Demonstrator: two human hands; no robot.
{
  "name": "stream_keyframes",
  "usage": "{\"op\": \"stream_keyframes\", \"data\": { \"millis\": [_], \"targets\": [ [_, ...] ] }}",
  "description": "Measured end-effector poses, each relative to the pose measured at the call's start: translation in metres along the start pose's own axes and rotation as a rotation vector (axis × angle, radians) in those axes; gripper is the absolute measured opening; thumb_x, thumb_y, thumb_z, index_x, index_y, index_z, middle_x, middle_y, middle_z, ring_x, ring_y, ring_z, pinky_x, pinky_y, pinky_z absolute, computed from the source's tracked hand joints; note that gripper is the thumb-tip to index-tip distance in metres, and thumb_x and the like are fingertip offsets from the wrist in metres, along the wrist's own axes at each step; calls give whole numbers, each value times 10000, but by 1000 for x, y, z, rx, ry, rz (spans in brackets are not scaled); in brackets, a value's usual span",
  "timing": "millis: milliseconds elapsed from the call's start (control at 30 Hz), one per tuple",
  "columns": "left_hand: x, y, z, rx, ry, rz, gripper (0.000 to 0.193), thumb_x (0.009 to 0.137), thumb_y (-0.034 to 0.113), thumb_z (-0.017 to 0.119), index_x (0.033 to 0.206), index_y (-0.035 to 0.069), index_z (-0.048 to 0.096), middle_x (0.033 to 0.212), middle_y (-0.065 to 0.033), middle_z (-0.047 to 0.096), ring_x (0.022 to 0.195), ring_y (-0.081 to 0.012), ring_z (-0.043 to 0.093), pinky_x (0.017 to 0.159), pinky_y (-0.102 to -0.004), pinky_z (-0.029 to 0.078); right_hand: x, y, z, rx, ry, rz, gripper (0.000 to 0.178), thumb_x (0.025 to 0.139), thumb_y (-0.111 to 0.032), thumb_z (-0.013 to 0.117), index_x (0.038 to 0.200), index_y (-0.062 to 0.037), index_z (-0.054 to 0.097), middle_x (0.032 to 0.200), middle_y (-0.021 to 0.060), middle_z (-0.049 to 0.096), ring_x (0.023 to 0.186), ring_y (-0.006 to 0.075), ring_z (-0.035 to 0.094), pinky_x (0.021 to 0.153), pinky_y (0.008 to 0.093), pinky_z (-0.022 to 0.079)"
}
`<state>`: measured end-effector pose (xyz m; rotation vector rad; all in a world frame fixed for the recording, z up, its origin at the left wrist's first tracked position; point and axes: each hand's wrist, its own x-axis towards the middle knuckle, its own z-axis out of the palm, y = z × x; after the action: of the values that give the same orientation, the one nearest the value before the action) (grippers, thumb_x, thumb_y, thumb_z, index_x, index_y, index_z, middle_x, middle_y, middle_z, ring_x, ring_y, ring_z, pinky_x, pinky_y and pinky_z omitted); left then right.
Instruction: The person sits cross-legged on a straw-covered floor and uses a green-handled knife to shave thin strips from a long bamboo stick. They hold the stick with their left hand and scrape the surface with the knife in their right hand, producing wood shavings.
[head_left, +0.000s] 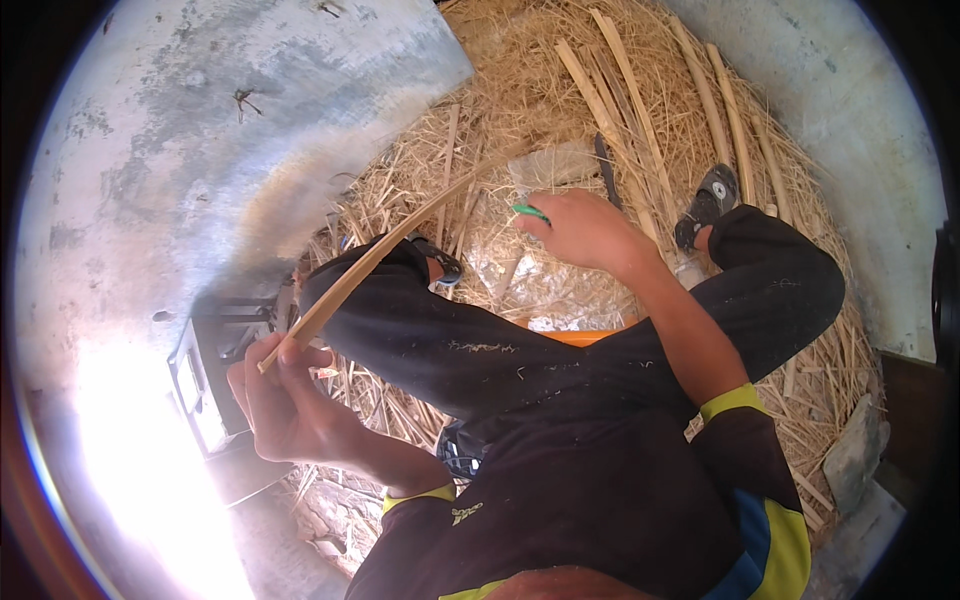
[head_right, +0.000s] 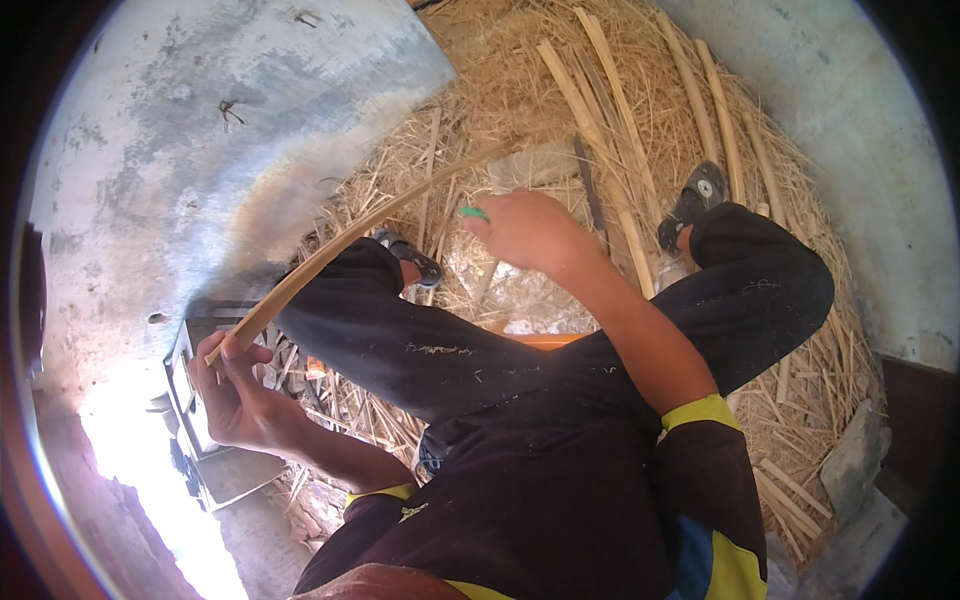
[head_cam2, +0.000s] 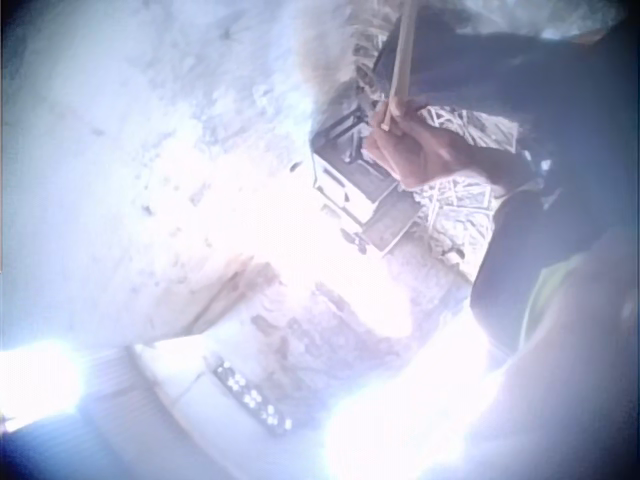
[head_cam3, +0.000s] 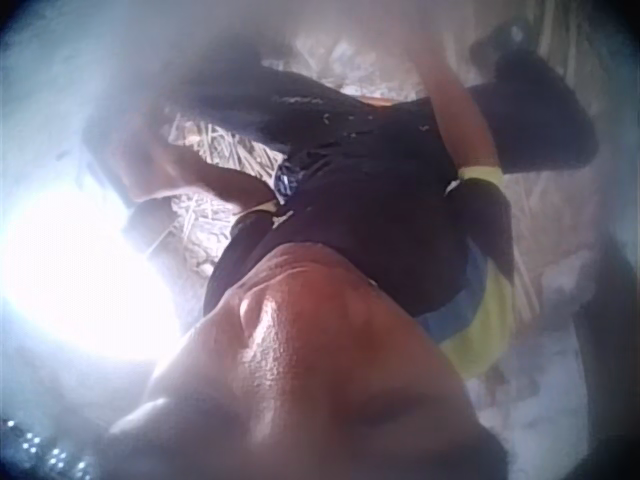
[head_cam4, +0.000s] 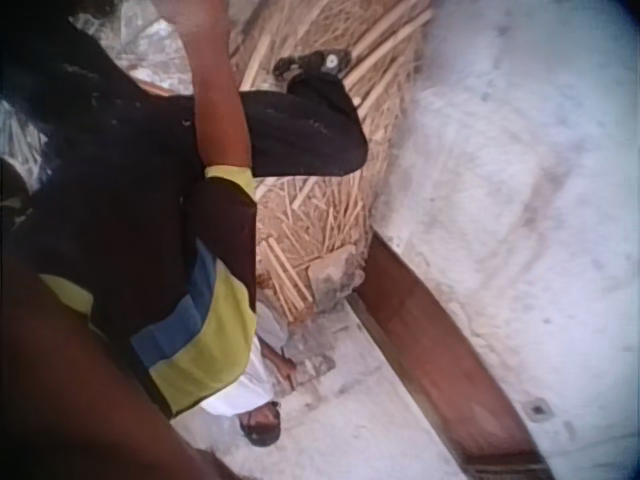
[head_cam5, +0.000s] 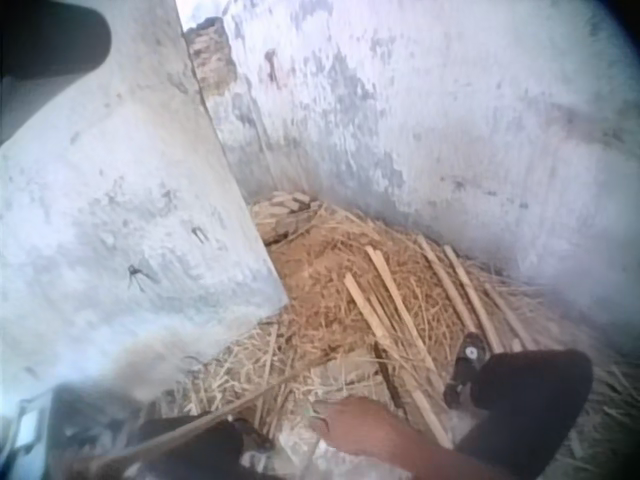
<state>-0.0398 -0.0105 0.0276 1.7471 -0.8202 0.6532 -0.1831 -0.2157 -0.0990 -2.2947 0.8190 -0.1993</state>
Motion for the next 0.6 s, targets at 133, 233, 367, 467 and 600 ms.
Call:
{"op": "stream_keyframes", "data": {
  "millis": [133,233,367,467,600],
  "targets": [
    [1,-4,2,-31,12,5,118,849,43,630,891,-65,654,625,-62,549,514,-111,542,490,-233,393,-3,-36,-14,16,32,-129,360,940,-368,469,999,-24,556,709,197,614,687,405,598,625,490,465],
    [1,3,4,-52,-6,-21,111,848,41,634,884,-62,655,690,-71,555,523,-113,539,498,-229,403,24,-16,18,-59,100,-65,342,951,-351,450,1009,-30,551,684,192,616,683,384,621,601,482,488],
    [-1,-3,-3,-43,-75,15,146,869,80,630,892,-64,645,821,-84,570,539,-117,535,517,-219,414,83,57,81,-208,206,97,299,958,-313,450,970,-25,528,666,198,620,673,375,635,602,468,505],
    [-1,-15,-6,-10,-87,92,213,885,145,621,885,-67,633,782,-98,559,531,-130,529,498,-240,397,109,97,107,-306,168,228,211,923,-177,469,988,0,565,771,182,665,739,325,668,620,423,531],
    [-1,-16,-7,46,-22,79,264,870,204,608,824,-55,627,664,-84,525,510,-138,506,482,-252,371,122,105,120,-272,178,272,194,913,-154,462,990,-5,561,805,193,667,758,334,669,639,426,534]
  ]
}}
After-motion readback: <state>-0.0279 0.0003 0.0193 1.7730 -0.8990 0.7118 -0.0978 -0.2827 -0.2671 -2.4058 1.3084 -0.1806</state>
